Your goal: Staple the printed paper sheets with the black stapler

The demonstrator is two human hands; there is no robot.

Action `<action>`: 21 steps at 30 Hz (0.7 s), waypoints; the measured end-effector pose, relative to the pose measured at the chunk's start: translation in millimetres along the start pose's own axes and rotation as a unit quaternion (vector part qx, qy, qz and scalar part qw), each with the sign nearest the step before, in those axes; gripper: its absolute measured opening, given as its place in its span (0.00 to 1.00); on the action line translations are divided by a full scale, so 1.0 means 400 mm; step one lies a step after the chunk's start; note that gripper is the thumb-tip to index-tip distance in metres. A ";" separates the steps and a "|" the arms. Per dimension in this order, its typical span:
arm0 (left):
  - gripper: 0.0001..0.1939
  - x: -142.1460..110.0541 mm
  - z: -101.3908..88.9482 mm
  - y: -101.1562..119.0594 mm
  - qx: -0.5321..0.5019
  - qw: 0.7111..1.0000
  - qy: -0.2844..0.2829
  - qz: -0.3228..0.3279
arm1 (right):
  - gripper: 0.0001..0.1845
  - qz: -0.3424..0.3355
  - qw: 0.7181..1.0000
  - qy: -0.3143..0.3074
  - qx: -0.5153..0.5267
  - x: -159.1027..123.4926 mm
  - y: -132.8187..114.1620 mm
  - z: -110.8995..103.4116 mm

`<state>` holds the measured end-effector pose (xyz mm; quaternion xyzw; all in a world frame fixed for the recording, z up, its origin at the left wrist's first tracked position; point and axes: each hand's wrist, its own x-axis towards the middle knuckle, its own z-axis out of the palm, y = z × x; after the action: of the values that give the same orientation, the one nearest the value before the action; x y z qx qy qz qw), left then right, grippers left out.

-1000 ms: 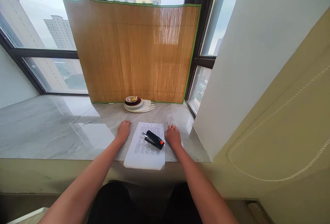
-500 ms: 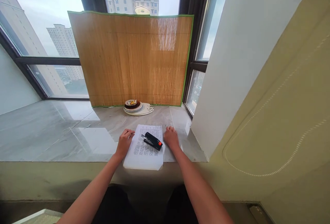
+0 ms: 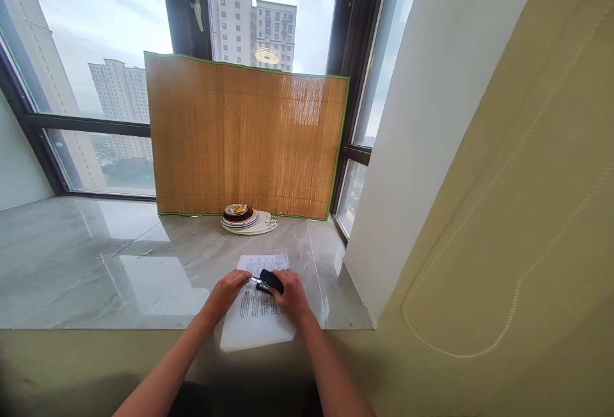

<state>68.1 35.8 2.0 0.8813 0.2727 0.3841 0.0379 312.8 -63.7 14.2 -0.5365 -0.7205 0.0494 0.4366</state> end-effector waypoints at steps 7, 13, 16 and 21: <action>0.13 0.001 -0.006 0.014 -0.045 0.998 -0.035 0.023 | 0.24 -0.038 0.999 -0.004 -0.034 0.000 0.001 -0.010; 0.12 0.006 -0.014 0.024 -0.063 0.997 -0.046 0.012 | 0.25 -0.058 0.998 0.001 -0.016 -0.004 0.001 -0.011; 0.11 0.007 -0.013 0.021 -0.077 0.996 -0.048 0.018 | 0.26 -0.063 0.998 -0.002 -0.023 -0.004 0.001 -0.013; 0.11 0.006 -0.009 0.015 -0.078 0.996 -0.038 0.032 | 0.25 -0.052 0.998 -0.001 -0.028 -0.003 0.000 -0.016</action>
<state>69.6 31.5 7.9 0.8978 0.2120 0.3717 0.1044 317.3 -67.2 17.6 -0.5106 -0.7490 0.0073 0.4223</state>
